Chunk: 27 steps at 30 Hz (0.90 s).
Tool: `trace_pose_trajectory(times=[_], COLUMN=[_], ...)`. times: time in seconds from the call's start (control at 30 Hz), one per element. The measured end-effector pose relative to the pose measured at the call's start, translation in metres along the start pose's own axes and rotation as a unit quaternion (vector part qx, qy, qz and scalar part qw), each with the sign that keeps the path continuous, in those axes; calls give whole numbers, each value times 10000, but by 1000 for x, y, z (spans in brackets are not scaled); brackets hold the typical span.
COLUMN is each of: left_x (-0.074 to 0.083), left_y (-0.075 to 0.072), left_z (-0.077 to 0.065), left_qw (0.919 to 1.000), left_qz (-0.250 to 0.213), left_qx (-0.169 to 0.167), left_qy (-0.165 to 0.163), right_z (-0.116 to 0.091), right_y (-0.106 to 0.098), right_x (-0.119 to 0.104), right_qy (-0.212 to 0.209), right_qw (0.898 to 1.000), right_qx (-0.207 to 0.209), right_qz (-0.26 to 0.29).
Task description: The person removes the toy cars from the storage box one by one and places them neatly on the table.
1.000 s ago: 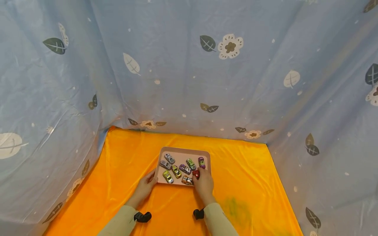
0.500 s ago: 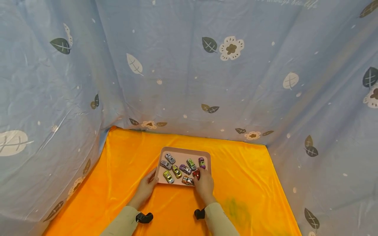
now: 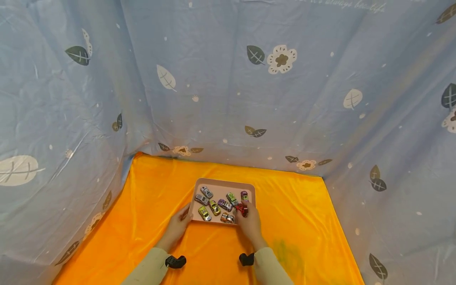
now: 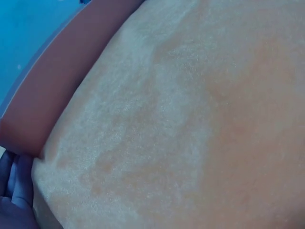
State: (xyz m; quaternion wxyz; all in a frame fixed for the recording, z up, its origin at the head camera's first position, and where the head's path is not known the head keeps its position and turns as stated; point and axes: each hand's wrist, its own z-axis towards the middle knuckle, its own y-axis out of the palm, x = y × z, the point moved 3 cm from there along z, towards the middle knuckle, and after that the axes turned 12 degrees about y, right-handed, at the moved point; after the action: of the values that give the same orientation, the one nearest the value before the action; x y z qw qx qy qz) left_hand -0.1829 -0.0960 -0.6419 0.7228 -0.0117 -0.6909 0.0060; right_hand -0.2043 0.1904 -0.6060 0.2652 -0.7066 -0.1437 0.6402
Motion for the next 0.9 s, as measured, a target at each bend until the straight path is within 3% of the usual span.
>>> trace_pose_trajectory(times=[0.17,0.43,0.6,0.9], left_x=[-3,-6,-4,-6], left_y=[-4,-5,-3,-4], left_z=[1,2,3,5], left_qw=[10000,9998,9998,9997], left_qz=[-43,-67,-73,-190], left_qx=[20,14,-34,-102], left_qy=[-74,-191,-181,-145], right_z=[7,24,34,47], right_y=[-17,-47,-60,-70], right_x=[-4,7,20,34], right_qy=[218,559,1032,1503], right_qw=[9973,9955,9904,9843], right_qx=[114,497,710,550], right_qz=[688,582,582,738])
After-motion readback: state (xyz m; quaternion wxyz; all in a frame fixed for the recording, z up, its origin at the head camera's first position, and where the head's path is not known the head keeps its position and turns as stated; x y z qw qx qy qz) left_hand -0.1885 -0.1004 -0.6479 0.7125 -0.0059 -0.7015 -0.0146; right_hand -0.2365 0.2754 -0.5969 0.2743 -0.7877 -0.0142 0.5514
